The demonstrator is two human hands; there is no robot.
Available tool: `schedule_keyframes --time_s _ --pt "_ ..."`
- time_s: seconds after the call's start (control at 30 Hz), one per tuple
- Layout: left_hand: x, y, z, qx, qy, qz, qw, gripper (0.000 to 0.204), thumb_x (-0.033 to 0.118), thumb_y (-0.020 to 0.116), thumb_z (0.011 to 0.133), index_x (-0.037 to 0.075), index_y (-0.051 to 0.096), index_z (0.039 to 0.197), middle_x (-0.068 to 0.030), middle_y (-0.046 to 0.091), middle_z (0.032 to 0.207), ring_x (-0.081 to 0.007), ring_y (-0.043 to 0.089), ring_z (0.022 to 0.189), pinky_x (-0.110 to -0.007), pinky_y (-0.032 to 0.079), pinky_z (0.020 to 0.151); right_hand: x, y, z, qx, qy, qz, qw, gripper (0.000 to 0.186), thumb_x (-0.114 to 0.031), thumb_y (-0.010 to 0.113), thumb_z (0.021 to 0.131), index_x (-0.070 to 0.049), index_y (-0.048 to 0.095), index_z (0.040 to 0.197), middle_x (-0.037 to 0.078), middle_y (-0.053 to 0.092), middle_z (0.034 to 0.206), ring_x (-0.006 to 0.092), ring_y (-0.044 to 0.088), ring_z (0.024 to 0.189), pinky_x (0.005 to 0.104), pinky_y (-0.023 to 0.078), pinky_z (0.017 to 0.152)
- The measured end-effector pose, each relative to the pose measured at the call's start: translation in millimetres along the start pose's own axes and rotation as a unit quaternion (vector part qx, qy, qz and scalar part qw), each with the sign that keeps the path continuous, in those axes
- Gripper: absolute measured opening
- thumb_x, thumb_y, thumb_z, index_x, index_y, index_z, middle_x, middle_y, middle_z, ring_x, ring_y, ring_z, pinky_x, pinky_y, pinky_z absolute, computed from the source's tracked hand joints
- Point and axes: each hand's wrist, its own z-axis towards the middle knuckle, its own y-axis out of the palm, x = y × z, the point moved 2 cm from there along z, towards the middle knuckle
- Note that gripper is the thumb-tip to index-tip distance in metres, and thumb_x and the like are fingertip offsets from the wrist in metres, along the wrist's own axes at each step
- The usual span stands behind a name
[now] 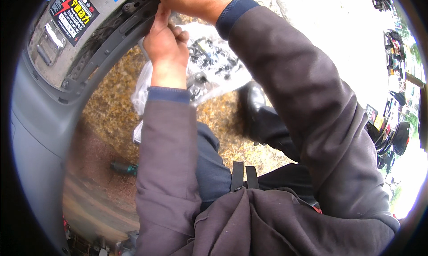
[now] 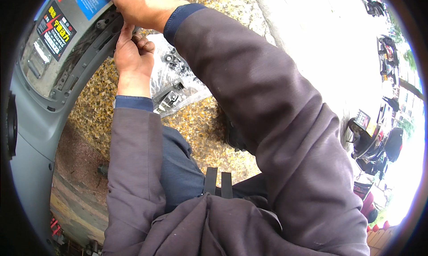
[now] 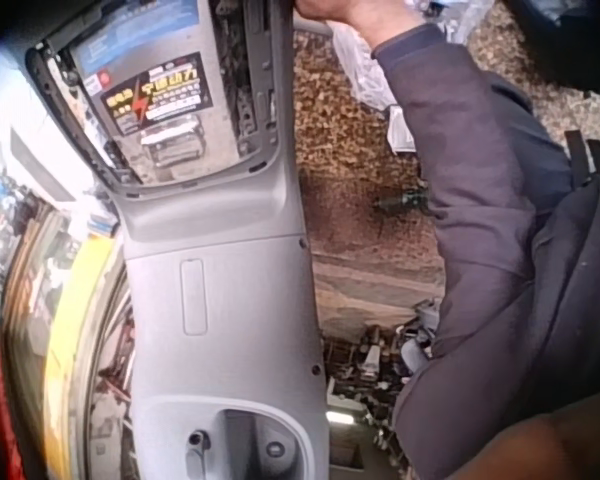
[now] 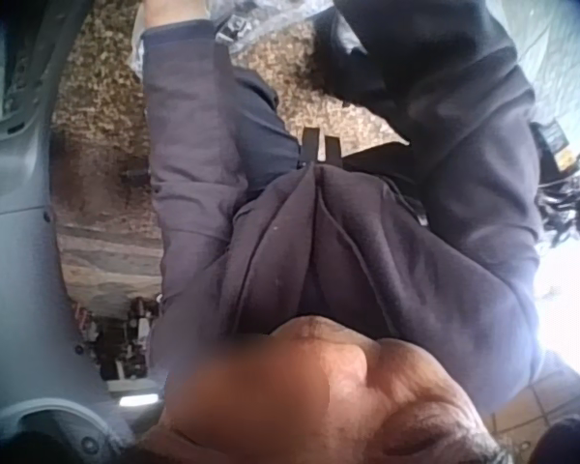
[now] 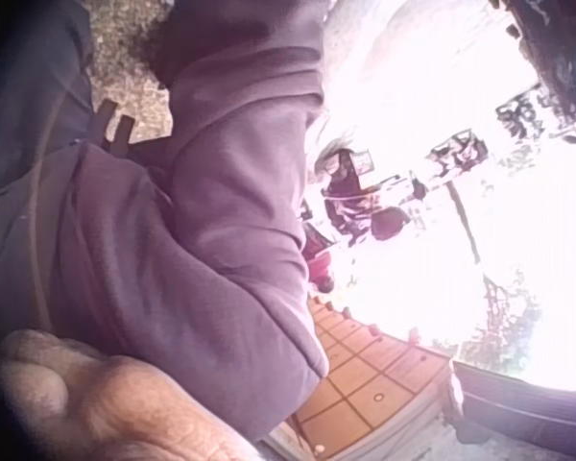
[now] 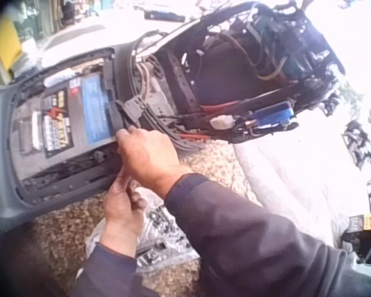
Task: The person unpacks small parts from a plastic bag and installs them into the undercarriage of a scooter. They use a power drill to secure components and handle various small hardware items during the repair.
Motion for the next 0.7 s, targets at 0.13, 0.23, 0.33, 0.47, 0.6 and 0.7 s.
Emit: schedule_keyframes --time_s 0.13,0.23,0.33,0.47,0.6,0.7 --pt "-0.3 -0.6 0.1 -0.014 0.002 -0.006 1.000 0.012 0.023 0.072 0.090 0.015 0.064 0.091 0.0076 0.043 0.064 -0.0061 0.037 0.053 -0.026 0.034 0.051 0.1 -0.1 0.9 -0.001 -0.010 -0.012 1.000 0.011 -0.016 0.064 0.081 -0.005 0.061 0.084 0.019 0.067 0.085 0.0386 0.067 0.079 0.0486 0.054 0.069" --pt "-0.8 -1.0 -0.1 -0.012 0.000 0.000 1.000 0.012 0.023 0.072 0.090 0.015 0.064 0.090 0.0077 0.044 0.064 -0.0057 0.038 0.053 -0.026 0.033 0.051 0.5 -0.6 0.4 -0.015 -0.004 -0.017 1.000 0.011 -0.015 0.063 0.081 -0.005 0.062 0.084 0.019 0.066 0.086 0.0389 0.067 0.079 0.0487 0.054 0.069" --pt "0.5 -0.6 1.0 -0.015 -0.001 -0.002 1.000 0.012 0.024 0.072 0.090 0.015 0.064 0.089 0.0078 0.044 0.064 -0.0054 0.038 0.053 -0.025 0.033 0.052 -0.9 -2.0 0.5 0.010 -0.013 -0.008 1.000 0.011 -0.015 0.063 0.080 -0.005 0.062 0.085 0.019 0.066 0.086 0.0392 0.067 0.079 0.0487 0.054 0.069" --pt "-0.5 -1.4 0.9 -0.014 0.001 0.002 1.000 0.012 0.024 0.071 0.091 0.014 0.065 0.090 0.0076 0.044 0.065 -0.0053 0.039 0.054 -0.025 0.033 0.052 -0.7 -1.9 0.4 -0.002 -0.010 -0.010 1.000 0.011 -0.014 0.063 0.079 -0.006 0.063 0.086 0.019 0.066 0.086 0.0393 0.068 0.081 0.0485 0.054 0.070" --pt "-1.1 -1.7 0.7 -0.019 0.003 -0.003 1.000 0.012 0.024 0.071 0.091 0.013 0.065 0.091 0.0073 0.045 0.065 -0.0053 0.039 0.054 -0.024 0.033 0.052 0.3 -1.6 -1.0 0.000 -0.018 -0.015 1.000 0.010 -0.014 0.062 0.080 -0.006 0.063 0.086 0.018 0.066 0.087 0.0394 0.067 0.082 0.0486 0.054 0.070" --pt "-0.5 -1.0 -0.2 -0.024 0.007 -0.003 1.000 0.012 0.024 0.070 0.092 0.013 0.065 0.092 0.0070 0.045 0.065 -0.0054 0.040 0.054 -0.024 0.034 0.052 1.0 0.4 -0.9 0.000 -0.019 -0.014 1.000 0.010 -0.014 0.062 0.080 -0.006 0.063 0.086 0.018 0.066 0.087 0.0397 0.067 0.082 0.0488 0.054 0.070"
